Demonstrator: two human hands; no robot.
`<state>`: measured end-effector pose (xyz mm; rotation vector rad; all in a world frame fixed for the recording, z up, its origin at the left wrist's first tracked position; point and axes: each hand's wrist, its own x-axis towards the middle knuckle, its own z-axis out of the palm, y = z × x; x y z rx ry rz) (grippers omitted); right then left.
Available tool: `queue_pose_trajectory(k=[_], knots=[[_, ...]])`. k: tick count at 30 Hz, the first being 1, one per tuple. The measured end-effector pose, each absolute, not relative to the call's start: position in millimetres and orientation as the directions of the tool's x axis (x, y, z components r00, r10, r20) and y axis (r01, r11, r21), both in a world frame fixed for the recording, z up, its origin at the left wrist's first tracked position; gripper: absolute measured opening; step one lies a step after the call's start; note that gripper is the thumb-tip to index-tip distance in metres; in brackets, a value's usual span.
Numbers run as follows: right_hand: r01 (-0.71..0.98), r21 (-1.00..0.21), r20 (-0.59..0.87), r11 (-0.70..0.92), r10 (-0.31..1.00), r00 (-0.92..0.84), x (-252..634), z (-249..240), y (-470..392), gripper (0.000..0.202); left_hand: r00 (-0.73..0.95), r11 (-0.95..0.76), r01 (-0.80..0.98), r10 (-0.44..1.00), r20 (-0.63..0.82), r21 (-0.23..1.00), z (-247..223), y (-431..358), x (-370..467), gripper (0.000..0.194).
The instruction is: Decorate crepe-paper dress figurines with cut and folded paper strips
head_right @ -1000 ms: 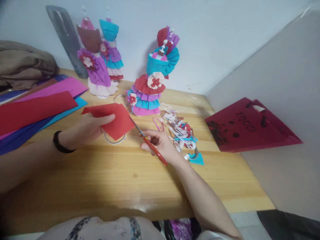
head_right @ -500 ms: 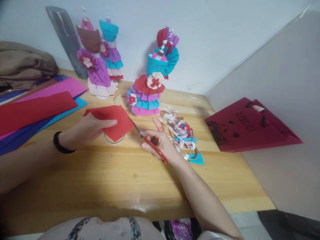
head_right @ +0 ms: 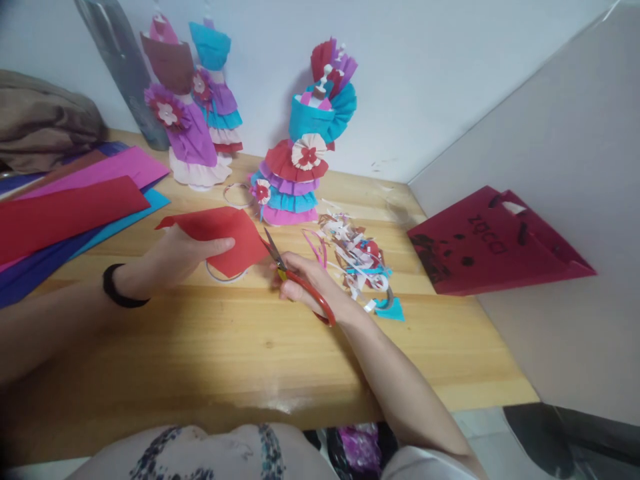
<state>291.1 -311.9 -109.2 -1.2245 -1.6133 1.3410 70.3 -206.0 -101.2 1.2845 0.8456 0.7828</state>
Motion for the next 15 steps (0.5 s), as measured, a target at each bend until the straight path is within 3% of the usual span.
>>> queue_pose_trajectory(k=[15], knots=[[0.366, -0.924, -0.018, 0.106, 0.947, -0.320, 285, -105, -312, 0.057, 0.494, -0.036, 0.209, 0.866, -0.074, 0.977, -87, -217, 71, 0.040]])
